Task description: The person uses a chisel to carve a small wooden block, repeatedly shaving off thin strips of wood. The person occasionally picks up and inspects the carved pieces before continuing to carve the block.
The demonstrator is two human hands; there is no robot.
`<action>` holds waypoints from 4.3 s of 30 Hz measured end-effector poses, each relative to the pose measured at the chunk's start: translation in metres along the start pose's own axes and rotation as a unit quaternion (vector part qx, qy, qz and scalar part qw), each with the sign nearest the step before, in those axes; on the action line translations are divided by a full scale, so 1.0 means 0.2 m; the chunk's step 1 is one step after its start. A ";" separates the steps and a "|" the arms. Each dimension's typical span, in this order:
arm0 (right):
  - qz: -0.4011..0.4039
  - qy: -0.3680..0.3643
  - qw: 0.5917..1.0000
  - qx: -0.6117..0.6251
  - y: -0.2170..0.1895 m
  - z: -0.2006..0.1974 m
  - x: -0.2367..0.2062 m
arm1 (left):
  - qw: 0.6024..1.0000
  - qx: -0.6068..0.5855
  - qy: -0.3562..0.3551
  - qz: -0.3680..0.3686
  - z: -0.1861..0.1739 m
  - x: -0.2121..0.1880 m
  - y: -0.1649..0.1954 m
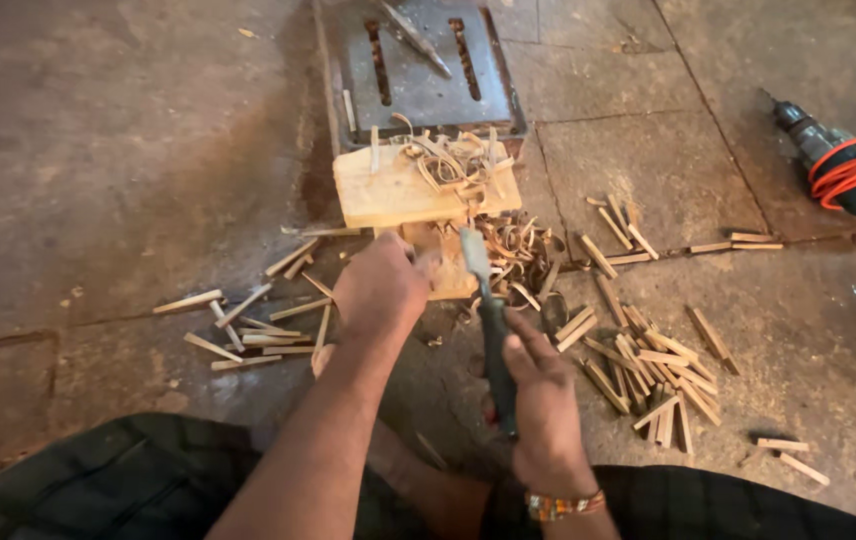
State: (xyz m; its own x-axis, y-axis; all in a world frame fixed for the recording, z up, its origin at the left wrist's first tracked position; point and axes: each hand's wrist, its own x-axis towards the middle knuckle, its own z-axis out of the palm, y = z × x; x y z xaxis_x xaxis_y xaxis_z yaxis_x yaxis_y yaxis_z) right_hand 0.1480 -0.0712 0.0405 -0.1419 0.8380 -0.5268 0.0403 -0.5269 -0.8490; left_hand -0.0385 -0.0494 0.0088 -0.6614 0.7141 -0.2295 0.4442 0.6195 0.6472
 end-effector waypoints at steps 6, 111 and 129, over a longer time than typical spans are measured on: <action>0.002 0.009 0.996 -0.084 0.07 0.03 -0.02 | 1.000 -0.001 0.017 -0.005 -0.01 0.01 -0.01; -0.107 0.043 0.951 -0.287 0.21 0.17 0.06 | 0.991 -0.028 -0.089 -0.099 -0.03 0.09 -0.07; -0.036 0.033 0.997 -0.061 0.14 0.06 0.00 | 1.000 -0.001 0.008 -0.013 0.01 0.03 -0.04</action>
State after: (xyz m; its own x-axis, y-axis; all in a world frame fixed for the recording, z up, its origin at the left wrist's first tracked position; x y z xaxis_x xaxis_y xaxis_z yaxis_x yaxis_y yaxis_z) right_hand 0.1367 -0.0879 0.0179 -0.0835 0.8828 -0.4623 0.1536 -0.4470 -0.8813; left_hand -0.0449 -0.0485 0.0003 -0.6821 0.6923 -0.2355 0.4247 0.6372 0.6431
